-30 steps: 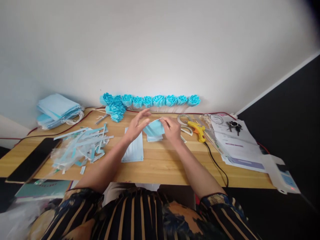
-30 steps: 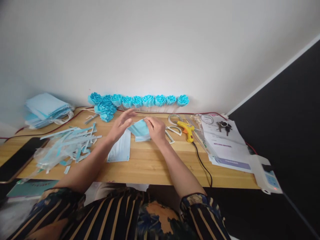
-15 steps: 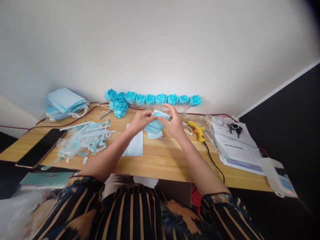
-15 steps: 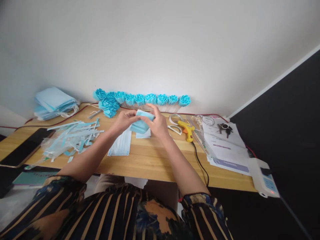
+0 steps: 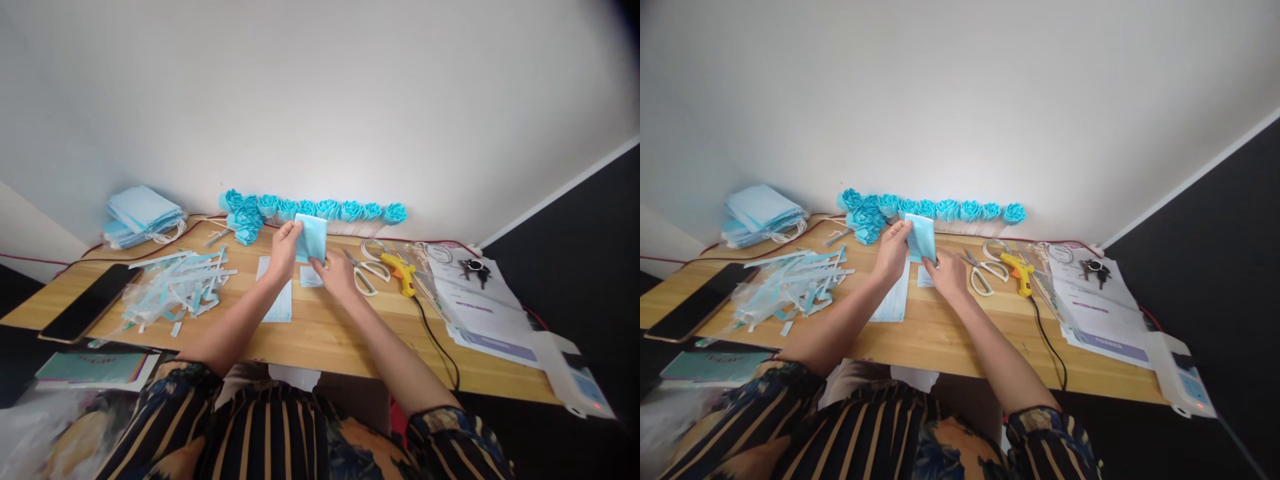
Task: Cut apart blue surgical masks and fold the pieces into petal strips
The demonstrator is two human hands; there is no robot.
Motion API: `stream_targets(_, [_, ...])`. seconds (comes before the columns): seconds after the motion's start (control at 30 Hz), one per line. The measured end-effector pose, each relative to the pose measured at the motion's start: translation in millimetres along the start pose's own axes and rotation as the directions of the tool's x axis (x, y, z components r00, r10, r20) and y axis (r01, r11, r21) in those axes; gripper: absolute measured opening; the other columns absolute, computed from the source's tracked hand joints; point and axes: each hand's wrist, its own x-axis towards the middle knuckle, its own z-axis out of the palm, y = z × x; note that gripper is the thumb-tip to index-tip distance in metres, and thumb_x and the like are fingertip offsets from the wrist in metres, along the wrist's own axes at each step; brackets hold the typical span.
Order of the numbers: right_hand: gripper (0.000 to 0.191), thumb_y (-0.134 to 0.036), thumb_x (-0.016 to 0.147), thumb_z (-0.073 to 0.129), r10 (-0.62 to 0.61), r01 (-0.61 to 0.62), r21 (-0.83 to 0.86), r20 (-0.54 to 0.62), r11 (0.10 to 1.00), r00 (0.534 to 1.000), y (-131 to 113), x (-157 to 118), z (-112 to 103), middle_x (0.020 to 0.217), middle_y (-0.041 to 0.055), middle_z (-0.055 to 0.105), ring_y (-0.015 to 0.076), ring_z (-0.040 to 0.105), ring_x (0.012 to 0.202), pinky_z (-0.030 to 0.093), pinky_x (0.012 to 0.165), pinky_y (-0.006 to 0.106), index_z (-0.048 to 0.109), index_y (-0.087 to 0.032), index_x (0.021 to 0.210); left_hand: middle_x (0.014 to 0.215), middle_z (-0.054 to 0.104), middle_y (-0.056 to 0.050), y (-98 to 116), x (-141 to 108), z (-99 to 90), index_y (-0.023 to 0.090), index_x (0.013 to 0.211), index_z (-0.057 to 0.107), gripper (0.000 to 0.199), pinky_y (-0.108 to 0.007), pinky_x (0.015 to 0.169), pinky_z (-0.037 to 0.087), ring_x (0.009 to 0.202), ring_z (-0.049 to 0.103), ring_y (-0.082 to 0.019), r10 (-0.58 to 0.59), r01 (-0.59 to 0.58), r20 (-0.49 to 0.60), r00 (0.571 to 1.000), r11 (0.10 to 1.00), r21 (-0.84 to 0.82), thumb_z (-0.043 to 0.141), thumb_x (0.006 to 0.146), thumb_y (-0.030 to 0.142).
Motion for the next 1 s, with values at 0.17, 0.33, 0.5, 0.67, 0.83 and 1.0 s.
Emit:
stream_targets(0.17, [0.022, -0.036, 0.087, 0.059, -0.056, 0.056, -0.036, -0.004, 0.998, 0.998, -10.9, -9.2, 13.4, 0.07, 0.0048, 0.068, 0.0198, 0.06, 0.066, 0.033, 0.059, 0.028, 0.062, -0.021, 0.071, 0.063, 0.034, 0.003, -8.1, -1.4, 6.2, 0.021, 0.068, 0.036, 0.049, -0.024, 0.055, 0.032, 0.059, 0.033, -0.011, 0.131, -0.111, -0.079, 0.988, 0.969, 0.219, 0.051, 0.087, 0.063])
stream_targets(0.33, [0.026, -0.04, 0.084, 0.062, -0.003, -0.006, 0.072, 0.121, 0.997, 0.993, -12.5, -16.6, 14.6, 0.066, 0.002, 0.066, 0.0179, 0.058, 0.063, 0.035, 0.059, 0.028, 0.06, -0.021, 0.067, 0.065, 0.031, 0.003, -14.4, 1.1, -2.6, 0.022, 0.067, 0.031, 0.047, -0.025, 0.058, 0.031, 0.061, 0.033, -0.012, 0.268, -0.22, -0.079, 0.96, 0.9, 0.377, 0.046, 0.092, 0.059])
stream_targets(0.5, [0.032, -0.047, 0.083, 0.063, -0.001, -0.086, 0.494, 0.172, 0.865, 0.985, -7.0, -8.2, -3.0, 0.081, 0.0022, 0.071, 0.0176, 0.066, 0.076, 0.048, 0.072, 0.029, 0.067, -0.02, 0.098, 0.065, 0.033, 0.003, -11.1, 3.1, -5.6, 0.022, 0.068, 0.032, 0.042, -0.026, 0.058, 0.031, 0.062, 0.034, -0.012, 0.352, -0.281, -0.084, 0.932, 0.849, 0.448, 0.045, 0.095, 0.052])
stream_targets(0.67, [0.038, -0.054, 0.082, 0.062, 0.104, -0.085, 0.617, 0.005, 0.782, 0.995, -19.4, 3.1, 2.3, 0.078, 0.0008, 0.068, 0.0155, 0.063, 0.07, 0.048, 0.064, 0.027, 0.065, -0.018, 0.096, 0.067, 0.038, 0.002, -10.8, -5.0, 0.1, 0.022, 0.07, 0.036, 0.037, -0.027, 0.062, 0.033, 0.066, 0.038, -0.014, 0.395, -0.324, -0.041, 0.918, 0.806, 0.496, 0.043, 0.097, 0.047])
stream_targets(0.83, [0.036, -0.049, 0.085, 0.062, 0.2, -0.069, 0.524, -0.198, 0.849, 0.959, -23.4, 19.6, -0.5, 0.057, -0.0028, 0.056, 0.0125, 0.052, 0.057, 0.043, 0.059, 0.026, 0.059, -0.019, 0.066, 0.065, 0.037, 0.003, -13.2, -7.5, -7.4, 0.022, 0.07, 0.034, 0.036, -0.026, 0.061, 0.032, 0.064, 0.038, -0.013, 0.374, -0.291, -0.048, 0.926, 0.789, 0.541, 0.045, 0.096, 0.045])
stream_targets(1.0, [0.03, -0.047, 0.091, 0.057, 0.123, 0.083, 0.568, -0.315, 0.819, 0.941, -54.2, 2.2, -57.0, 0.064, 0.0, 0.062, 0.0146, 0.058, 0.059, 0.049, 0.058, 0.029, 0.067, -0.022, 0.08, 0.064, 0.033, 0.004, -19.1, -1.2, -17.9, 0.022, 0.067, 0.031, 0.036, -0.027, 0.059, 0.029, 0.063, 0.035, -0.012, 0.358, -0.246, -0.114, 0.927, 0.807, 0.537, 0.047, 0.095, 0.038])
